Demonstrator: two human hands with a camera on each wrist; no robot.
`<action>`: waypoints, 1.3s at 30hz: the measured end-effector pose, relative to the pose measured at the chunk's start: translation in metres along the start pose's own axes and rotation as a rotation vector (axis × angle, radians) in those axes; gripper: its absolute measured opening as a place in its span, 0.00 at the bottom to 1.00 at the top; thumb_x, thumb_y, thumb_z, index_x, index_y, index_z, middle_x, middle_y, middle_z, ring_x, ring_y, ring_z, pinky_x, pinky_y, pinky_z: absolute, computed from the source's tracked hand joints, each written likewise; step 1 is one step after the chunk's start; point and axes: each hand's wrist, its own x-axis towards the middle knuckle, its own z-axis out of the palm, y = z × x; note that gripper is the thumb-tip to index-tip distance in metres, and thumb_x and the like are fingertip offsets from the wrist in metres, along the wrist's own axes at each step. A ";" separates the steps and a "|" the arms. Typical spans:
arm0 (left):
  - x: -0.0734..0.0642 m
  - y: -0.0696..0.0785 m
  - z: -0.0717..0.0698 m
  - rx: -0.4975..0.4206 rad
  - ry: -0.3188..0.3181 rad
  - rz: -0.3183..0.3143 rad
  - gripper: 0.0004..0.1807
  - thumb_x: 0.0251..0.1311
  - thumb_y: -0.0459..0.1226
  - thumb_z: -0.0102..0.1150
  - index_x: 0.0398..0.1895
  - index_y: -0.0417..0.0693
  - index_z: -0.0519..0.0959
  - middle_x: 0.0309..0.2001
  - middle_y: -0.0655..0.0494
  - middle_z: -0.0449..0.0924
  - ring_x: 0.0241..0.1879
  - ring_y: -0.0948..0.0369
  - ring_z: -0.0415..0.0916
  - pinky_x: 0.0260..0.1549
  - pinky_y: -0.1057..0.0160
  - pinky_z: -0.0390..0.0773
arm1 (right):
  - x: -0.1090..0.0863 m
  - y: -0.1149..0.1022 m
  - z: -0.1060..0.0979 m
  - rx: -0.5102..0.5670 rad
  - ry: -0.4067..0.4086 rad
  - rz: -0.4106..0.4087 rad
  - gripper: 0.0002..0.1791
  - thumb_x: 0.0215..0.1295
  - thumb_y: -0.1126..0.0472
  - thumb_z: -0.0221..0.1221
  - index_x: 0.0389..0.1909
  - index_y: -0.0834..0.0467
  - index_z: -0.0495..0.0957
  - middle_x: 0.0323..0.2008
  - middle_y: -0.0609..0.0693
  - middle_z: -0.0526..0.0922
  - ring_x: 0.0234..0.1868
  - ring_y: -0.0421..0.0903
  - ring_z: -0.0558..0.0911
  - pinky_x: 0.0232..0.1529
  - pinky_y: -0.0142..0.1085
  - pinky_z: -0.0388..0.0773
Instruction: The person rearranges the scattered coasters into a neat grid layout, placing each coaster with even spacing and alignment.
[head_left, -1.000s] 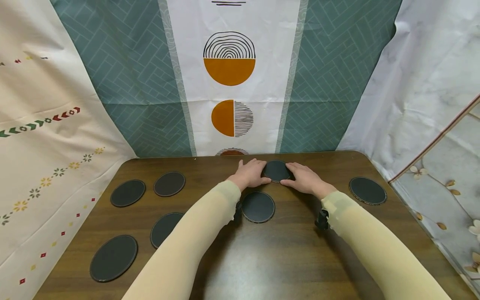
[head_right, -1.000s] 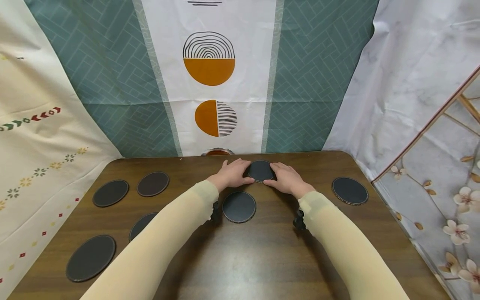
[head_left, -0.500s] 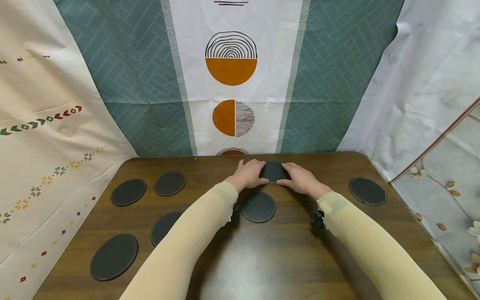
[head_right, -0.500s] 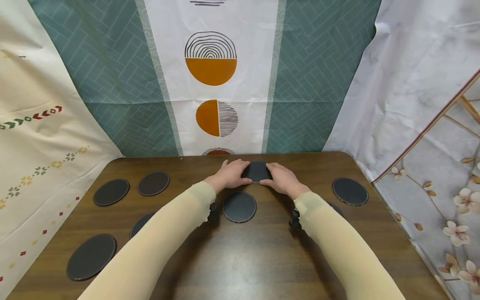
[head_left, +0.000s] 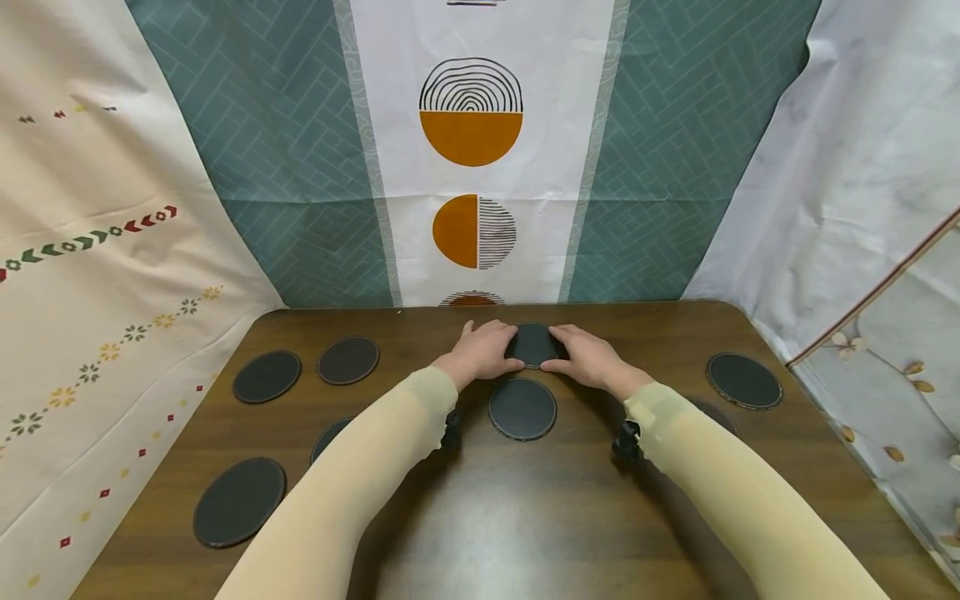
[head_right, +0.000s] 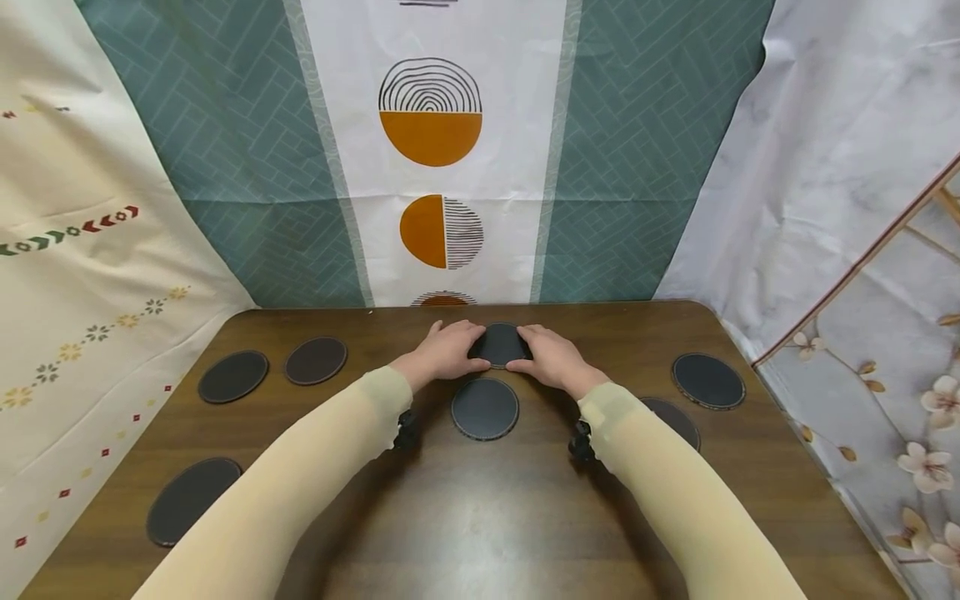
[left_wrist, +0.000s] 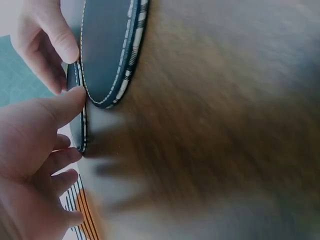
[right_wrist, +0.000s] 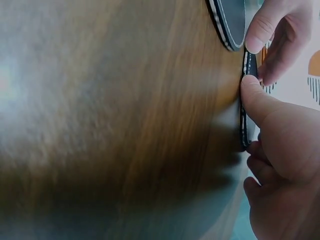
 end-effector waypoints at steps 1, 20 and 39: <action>-0.002 -0.001 0.000 0.007 0.002 -0.001 0.43 0.79 0.58 0.63 0.87 0.48 0.66 0.82 0.51 0.68 0.84 0.53 0.59 0.82 0.32 0.50 | 0.003 0.004 0.003 0.008 -0.003 -0.008 0.53 0.77 0.32 0.64 0.83 0.68 0.64 0.78 0.69 0.69 0.78 0.67 0.71 0.74 0.63 0.71; -0.028 -0.012 0.001 0.044 0.006 -0.033 0.40 0.78 0.59 0.63 0.83 0.47 0.72 0.80 0.50 0.72 0.81 0.53 0.64 0.81 0.29 0.50 | -0.007 -0.042 -0.009 -0.009 -0.076 -0.044 0.42 0.81 0.43 0.65 0.82 0.67 0.68 0.81 0.67 0.66 0.82 0.68 0.65 0.77 0.62 0.67; -0.037 -0.013 0.004 0.023 0.024 -0.030 0.40 0.80 0.59 0.61 0.85 0.49 0.70 0.83 0.49 0.67 0.84 0.51 0.60 0.80 0.29 0.51 | -0.015 -0.050 -0.012 -0.010 -0.081 -0.037 0.42 0.82 0.46 0.65 0.84 0.67 0.65 0.83 0.66 0.63 0.83 0.66 0.63 0.79 0.60 0.66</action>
